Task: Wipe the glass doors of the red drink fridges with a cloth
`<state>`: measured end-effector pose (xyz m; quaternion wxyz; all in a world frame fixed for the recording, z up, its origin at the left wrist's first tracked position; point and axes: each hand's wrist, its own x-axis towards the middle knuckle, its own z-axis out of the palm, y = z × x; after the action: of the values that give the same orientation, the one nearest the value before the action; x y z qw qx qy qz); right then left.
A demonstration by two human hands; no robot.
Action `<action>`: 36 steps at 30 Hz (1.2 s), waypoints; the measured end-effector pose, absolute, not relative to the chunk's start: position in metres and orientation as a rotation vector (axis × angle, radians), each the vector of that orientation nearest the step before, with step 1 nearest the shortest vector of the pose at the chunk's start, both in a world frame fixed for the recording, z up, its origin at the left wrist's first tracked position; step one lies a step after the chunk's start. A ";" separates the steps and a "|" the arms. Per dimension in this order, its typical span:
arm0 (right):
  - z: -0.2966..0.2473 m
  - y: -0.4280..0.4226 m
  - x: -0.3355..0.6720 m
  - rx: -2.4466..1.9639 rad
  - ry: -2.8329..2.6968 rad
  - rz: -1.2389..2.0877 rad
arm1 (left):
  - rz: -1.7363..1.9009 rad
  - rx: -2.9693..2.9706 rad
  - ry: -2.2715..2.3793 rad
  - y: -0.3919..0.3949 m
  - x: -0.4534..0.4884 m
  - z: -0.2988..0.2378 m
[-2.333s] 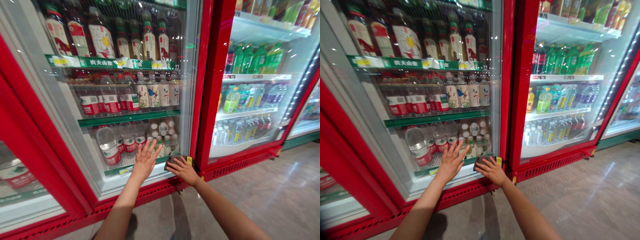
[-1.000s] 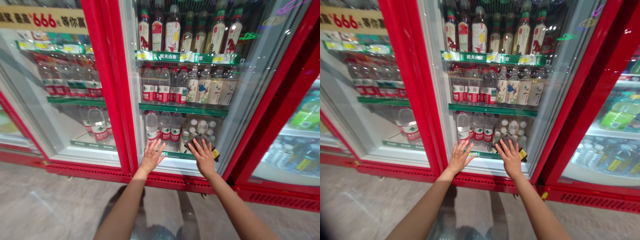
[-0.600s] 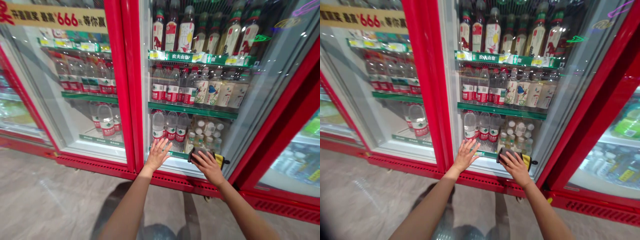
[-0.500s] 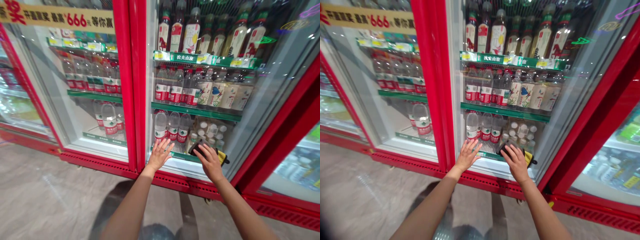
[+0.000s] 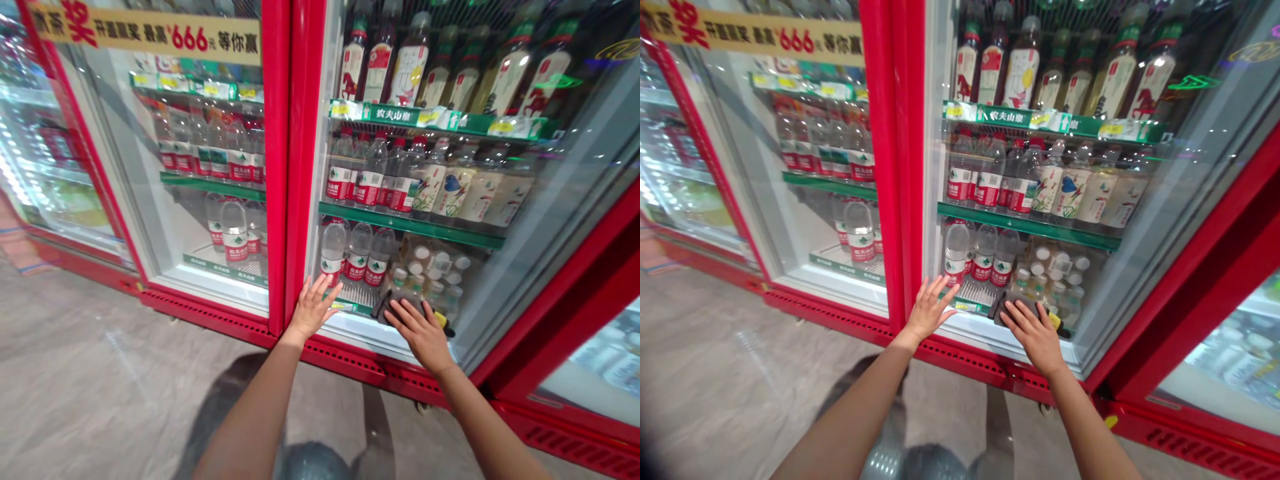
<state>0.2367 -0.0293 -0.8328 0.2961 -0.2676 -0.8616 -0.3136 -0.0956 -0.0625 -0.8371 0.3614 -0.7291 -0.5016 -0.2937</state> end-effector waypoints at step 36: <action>-0.796 -0.038 0.110 -0.775 -2.161 -0.817 | -0.764 -1.700 -1.439 -0.093 -0.164 -0.843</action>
<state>0.1097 -0.0385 -0.7961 0.3453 -0.2985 -0.8323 -0.3147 -0.1639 -0.0934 -0.8427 0.3834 -0.6666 -0.5645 -0.2998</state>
